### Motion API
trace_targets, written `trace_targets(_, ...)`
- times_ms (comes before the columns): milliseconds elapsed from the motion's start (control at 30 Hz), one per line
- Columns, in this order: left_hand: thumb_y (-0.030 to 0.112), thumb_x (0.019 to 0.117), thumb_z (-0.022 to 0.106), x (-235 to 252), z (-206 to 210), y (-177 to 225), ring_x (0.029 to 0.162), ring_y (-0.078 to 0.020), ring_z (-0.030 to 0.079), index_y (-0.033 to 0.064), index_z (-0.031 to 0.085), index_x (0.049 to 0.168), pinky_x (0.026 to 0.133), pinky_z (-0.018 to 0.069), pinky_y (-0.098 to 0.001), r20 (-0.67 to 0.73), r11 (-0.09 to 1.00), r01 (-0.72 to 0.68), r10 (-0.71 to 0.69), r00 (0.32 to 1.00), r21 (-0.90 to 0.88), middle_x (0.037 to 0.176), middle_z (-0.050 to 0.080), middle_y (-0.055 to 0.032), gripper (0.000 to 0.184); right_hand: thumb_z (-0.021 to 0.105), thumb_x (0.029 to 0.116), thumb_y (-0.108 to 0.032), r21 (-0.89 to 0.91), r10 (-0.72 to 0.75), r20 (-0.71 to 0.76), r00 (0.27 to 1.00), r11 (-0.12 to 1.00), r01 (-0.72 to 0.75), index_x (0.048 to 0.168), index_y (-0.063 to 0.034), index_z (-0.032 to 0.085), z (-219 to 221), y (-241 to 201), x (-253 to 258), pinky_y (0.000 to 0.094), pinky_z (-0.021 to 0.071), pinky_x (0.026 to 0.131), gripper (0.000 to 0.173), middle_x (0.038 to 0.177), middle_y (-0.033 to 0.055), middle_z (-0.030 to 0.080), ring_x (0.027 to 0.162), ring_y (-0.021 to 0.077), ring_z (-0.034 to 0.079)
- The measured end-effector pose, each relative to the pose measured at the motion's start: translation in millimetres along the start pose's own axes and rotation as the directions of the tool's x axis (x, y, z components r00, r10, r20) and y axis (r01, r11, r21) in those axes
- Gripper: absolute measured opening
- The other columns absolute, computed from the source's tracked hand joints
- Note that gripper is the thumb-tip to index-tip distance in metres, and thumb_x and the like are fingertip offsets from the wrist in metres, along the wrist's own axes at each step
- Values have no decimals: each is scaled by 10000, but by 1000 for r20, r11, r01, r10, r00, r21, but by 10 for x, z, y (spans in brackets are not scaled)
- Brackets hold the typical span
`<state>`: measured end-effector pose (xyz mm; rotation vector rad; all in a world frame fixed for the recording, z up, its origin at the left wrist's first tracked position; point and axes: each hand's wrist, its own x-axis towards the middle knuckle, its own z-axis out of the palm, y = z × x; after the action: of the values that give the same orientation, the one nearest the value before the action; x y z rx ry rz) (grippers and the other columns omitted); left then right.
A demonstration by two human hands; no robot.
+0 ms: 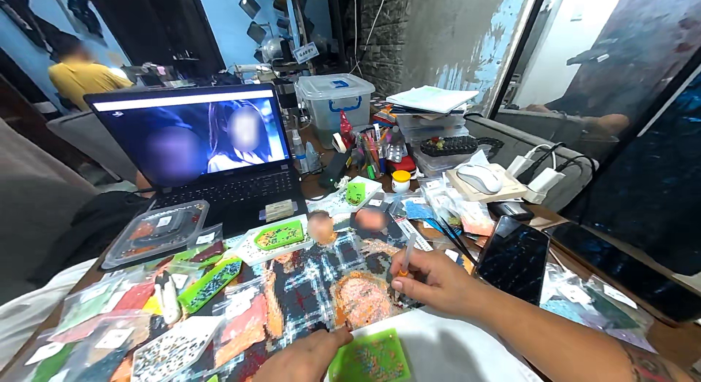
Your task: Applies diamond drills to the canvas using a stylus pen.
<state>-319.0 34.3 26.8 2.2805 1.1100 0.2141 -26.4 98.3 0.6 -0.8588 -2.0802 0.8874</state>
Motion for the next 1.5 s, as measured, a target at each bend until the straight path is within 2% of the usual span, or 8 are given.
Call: trace_targets(1500, 296, 934, 746, -5, -1, 6, 888, -396, 688, -9, 611, 1361, 796, 553, -595, -2, 1000, -7, 7, 1000, 14, 1049, 695, -230, 541, 572, 1044, -234, -31, -42, 58, 997, 999, 44, 1062, -7, 653, -16, -27, -12, 118, 442, 630, 243, 767, -6, 600, 670, -39, 525)
